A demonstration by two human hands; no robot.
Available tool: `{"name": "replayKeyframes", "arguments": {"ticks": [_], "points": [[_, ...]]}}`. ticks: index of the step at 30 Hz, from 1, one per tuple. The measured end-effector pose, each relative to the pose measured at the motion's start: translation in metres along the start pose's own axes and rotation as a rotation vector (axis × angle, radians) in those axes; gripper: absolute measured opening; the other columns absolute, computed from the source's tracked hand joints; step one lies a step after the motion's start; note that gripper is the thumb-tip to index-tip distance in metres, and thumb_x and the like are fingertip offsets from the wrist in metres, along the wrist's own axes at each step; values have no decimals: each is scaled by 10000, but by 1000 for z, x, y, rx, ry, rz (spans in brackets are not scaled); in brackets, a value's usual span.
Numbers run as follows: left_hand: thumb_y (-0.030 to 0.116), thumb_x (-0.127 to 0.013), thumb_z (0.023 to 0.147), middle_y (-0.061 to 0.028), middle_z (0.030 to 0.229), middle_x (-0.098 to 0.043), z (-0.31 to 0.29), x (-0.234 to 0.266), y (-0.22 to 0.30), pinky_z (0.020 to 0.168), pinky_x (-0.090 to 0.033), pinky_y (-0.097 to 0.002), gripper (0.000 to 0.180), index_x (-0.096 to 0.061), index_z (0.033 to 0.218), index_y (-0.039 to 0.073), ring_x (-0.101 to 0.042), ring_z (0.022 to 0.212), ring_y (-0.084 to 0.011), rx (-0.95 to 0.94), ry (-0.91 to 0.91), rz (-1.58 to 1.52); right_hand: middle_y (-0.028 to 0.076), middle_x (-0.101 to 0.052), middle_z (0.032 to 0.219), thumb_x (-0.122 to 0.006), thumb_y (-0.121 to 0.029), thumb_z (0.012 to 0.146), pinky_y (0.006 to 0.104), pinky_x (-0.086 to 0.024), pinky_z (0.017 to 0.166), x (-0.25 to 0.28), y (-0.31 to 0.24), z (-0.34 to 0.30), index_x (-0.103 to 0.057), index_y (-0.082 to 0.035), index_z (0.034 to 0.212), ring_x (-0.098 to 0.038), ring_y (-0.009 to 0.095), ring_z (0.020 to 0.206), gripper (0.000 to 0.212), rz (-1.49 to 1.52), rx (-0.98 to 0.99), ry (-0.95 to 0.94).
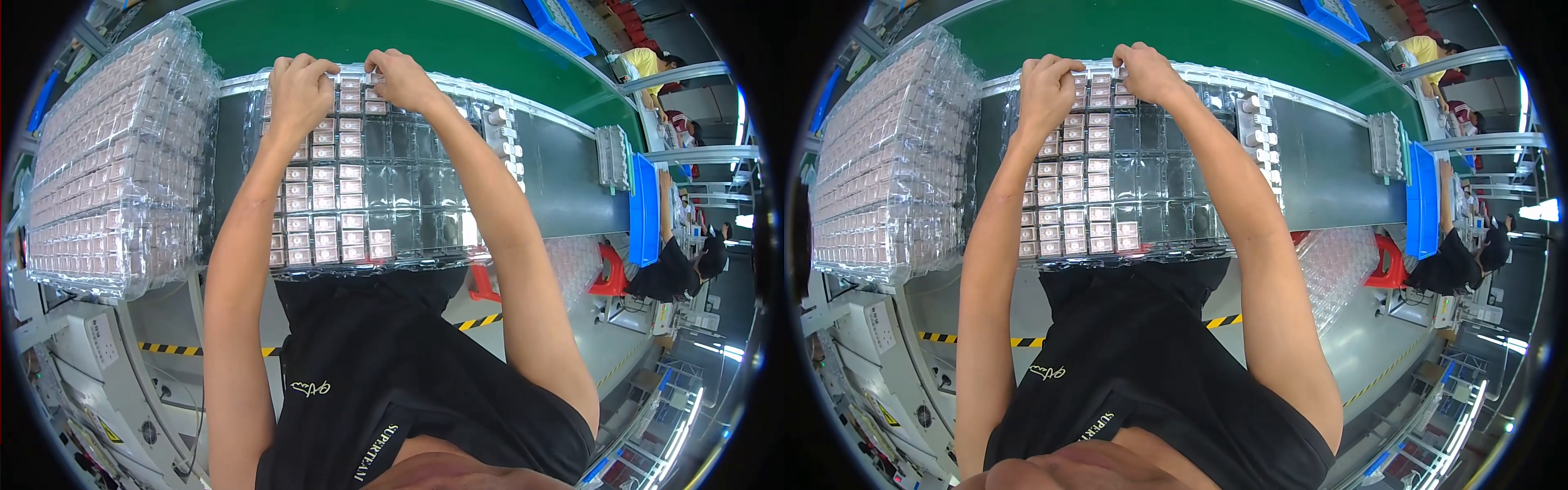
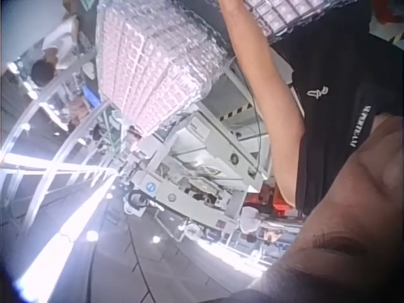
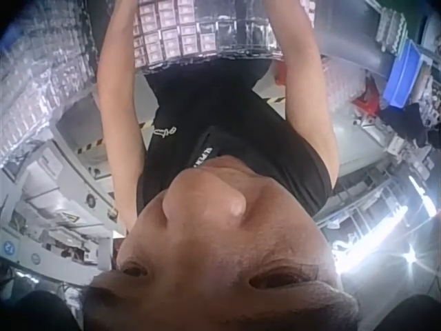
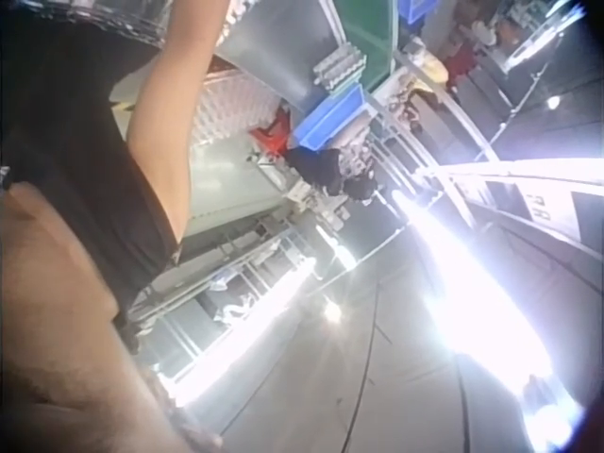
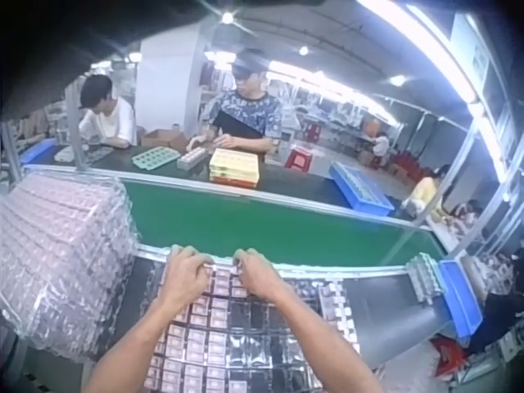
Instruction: Picking up small electronic components and placing them into partitioned plastic trays on an assembly line conveyor.
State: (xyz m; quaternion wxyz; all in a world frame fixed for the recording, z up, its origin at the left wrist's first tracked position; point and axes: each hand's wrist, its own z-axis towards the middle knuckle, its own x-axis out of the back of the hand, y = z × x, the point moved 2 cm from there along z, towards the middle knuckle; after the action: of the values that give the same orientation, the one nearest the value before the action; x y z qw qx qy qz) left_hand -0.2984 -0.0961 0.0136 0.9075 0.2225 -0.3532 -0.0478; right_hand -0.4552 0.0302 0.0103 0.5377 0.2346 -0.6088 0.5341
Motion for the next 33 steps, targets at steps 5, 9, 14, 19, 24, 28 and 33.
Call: {"name": "replayKeyframes", "arguments": {"ticks": [5, 9, 14, 19, 24, 28, 33], "points": [[62, -588, 819, -30, 839, -652, -4, -9, 3, 817, -431, -421, 178, -749, 856, 126, -540, 902, -278, -20, 16, -13, 147, -614, 1061, -696, -19, 732, 422, -498, 871, 5, -2, -4, -621, -81, 1087, -606, 339, 1023, 368, -35, 5, -10], [67, -595, 819, -30, 833, -653, 0, -16, 8, 812, -433, -419, 166, -748, 854, 121, -545, 902, -277, -53, 28, -24, 146, -629, 982, -695, -94, 750, 396, -512, 842, 27, 8, -17, -631, -78, 1097, -623, 289, 942, 353, 14, 73, 62], [60, -584, 819, -96, 850, -674, 7, -18, 28, 773, -448, -432, 177, -746, 877, 102, -566, 845, -321, -131, 0, -65, 98, -643, 873, -688, -131, 821, 327, -512, 732, 99, 12, -73, -668, -35, 1032, -613, 211, 781, 233, 53, -29, 202], [94, -569, 857, -160, 875, -673, 11, -35, 89, 782, -474, -433, 186, -731, 945, 67, -605, 843, -359, -20, -265, -388, 69, -685, 809, -696, -240, 858, 300, -498, 692, 145, 89, -152, -694, -17, 979, -621, 156, 729, 254, 69, -398, 353], [191, -590, 869, -167, 847, -697, 24, -90, 163, 735, -519, -399, 236, -727, 1017, 69, -673, 788, -323, -18, -457, -458, 147, -728, 930, -703, -425, 792, 359, -533, 804, 126, 132, -192, -729, -45, 979, -697, 261, 876, 425, 142, -685, 330], [224, -618, 874, -153, 924, -714, 31, -134, 188, 756, -524, -427, 248, -717, 1056, 87, -675, 840, -338, -156, -428, -349, 141, -727, 916, -700, -451, 800, 358, -527, 797, 117, 123, -190, -729, -28, 968, -684, 255, 861, 456, 257, -727, 217], [276, -644, 854, -192, 873, -707, 33, -158, 195, 731, -536, -462, 235, -734, 940, 76, -681, 827, -375, -79, -526, -193, 13, -629, 775, -693, -328, 885, 254, -450, 579, 114, 109, -214, -674, -19, 999, -545, 87, 689, 330, 296, -527, 23]]}}
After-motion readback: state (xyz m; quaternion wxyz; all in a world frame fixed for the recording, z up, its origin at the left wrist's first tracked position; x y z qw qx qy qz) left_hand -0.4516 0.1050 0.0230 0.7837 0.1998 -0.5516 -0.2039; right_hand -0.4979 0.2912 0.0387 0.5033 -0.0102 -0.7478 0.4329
